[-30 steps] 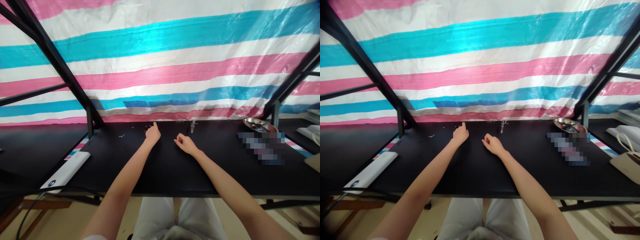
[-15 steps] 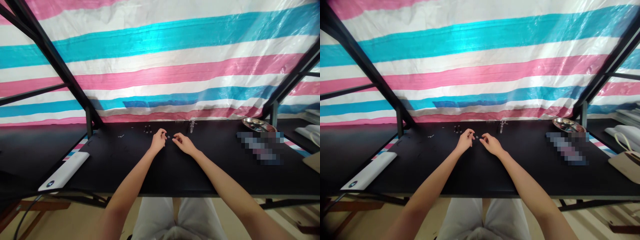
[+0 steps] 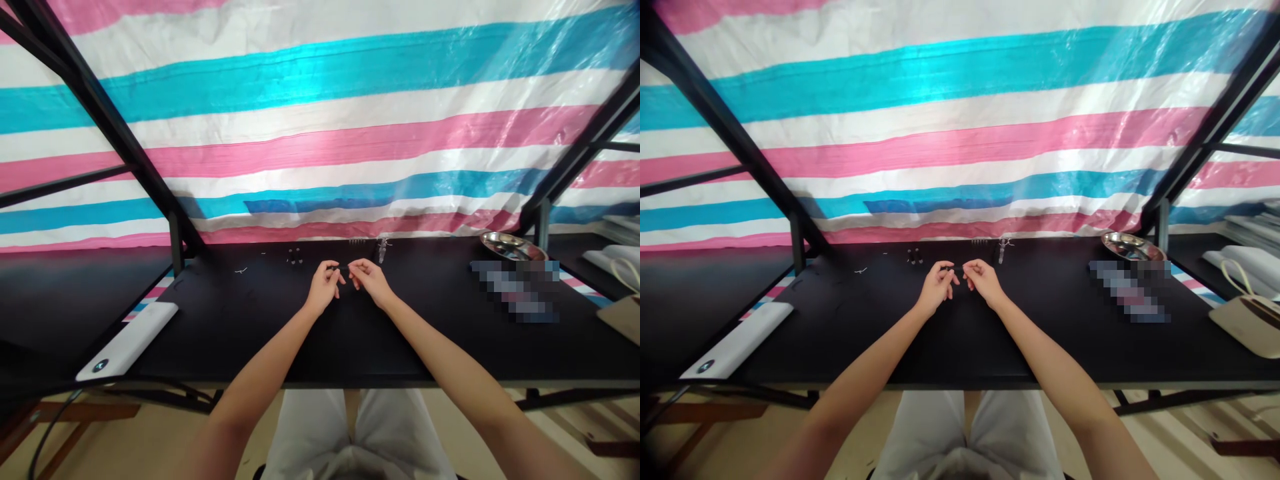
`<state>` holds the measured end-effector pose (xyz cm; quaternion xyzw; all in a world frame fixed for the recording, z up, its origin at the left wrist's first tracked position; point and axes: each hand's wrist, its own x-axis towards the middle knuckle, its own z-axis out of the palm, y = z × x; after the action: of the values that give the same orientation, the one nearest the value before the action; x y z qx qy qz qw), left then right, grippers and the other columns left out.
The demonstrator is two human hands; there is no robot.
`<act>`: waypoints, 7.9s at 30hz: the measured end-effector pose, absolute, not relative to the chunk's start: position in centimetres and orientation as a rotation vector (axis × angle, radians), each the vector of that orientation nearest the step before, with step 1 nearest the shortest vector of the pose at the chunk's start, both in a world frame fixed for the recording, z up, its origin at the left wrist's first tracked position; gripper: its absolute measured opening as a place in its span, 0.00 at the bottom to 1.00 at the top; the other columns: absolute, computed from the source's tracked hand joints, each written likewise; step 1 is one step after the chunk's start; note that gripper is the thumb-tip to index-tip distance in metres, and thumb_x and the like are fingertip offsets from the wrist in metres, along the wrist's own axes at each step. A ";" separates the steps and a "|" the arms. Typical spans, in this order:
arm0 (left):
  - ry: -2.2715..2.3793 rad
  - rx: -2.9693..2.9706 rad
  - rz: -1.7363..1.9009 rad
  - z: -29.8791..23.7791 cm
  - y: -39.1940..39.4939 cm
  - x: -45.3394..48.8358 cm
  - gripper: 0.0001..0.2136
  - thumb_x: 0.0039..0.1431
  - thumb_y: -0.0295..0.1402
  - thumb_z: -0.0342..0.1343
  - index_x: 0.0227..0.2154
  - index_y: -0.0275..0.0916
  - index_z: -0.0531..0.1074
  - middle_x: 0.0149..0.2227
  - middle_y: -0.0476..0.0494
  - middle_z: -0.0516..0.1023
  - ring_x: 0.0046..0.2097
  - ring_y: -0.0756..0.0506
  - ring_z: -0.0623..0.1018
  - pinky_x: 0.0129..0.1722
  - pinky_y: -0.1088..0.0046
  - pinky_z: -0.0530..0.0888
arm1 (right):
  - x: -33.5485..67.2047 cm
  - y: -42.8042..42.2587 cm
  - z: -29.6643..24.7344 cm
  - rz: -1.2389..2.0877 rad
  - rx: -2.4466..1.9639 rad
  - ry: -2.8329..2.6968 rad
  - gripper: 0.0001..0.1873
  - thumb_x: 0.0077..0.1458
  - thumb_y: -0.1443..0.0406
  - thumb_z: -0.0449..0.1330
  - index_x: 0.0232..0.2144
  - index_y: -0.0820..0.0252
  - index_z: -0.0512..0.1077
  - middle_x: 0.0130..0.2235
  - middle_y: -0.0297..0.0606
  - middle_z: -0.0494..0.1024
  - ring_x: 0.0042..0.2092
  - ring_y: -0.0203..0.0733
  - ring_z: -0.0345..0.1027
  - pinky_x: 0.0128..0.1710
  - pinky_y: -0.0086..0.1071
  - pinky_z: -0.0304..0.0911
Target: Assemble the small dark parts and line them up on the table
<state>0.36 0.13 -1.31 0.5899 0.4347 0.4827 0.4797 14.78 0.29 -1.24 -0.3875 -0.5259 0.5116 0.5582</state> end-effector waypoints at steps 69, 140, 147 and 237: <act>1.077 1.454 1.210 -0.7 -0.2 0.0 0.17 0.54 0.48 0.48 0.26 0.38 0.61 0.16 0.55 0.66 0.12 0.57 0.61 0.12 0.82 0.55 | 15.1 0.3 -1.2 0.980 -0.897 -1.453 0.16 0.49 0.52 0.57 0.30 0.60 0.66 0.23 0.29 0.67 0.20 0.29 0.58 0.22 0.28 0.56; 1.024 1.477 1.128 -2.4 -0.8 -1.0 0.08 0.51 0.37 0.51 0.30 0.37 0.62 0.16 0.57 0.67 0.12 0.57 0.62 0.13 0.83 0.58 | 15.4 -1.5 -2.8 0.273 -1.094 -2.127 0.14 0.58 0.62 0.48 0.42 0.58 0.70 0.37 0.41 0.74 0.36 0.39 0.68 0.37 0.32 0.63; 1.047 1.474 1.104 -2.5 -1.2 -1.5 0.06 0.51 0.34 0.50 0.29 0.37 0.63 0.16 0.57 0.67 0.12 0.57 0.62 0.12 0.83 0.57 | 18.0 -0.2 -3.0 0.130 -1.410 -1.892 0.14 0.56 0.59 0.50 0.33 0.60 0.71 0.31 0.40 0.75 0.32 0.40 0.68 0.34 0.30 0.61; 1.994 2.068 0.787 3.0 5.9 -5.3 0.06 0.53 0.28 0.50 0.35 0.38 0.69 0.32 0.38 0.76 0.35 0.42 0.77 0.35 0.68 0.70 | 21.7 0.1 -0.7 0.377 -1.549 -1.940 0.17 0.53 0.55 0.51 0.20 0.59 0.67 0.20 0.32 0.68 0.23 0.34 0.60 0.28 0.28 0.56</act>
<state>-5.28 5.93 2.95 0.6921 0.6672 0.2632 0.0814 21.65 0.06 -0.73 -0.5864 -0.7346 0.1427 0.3101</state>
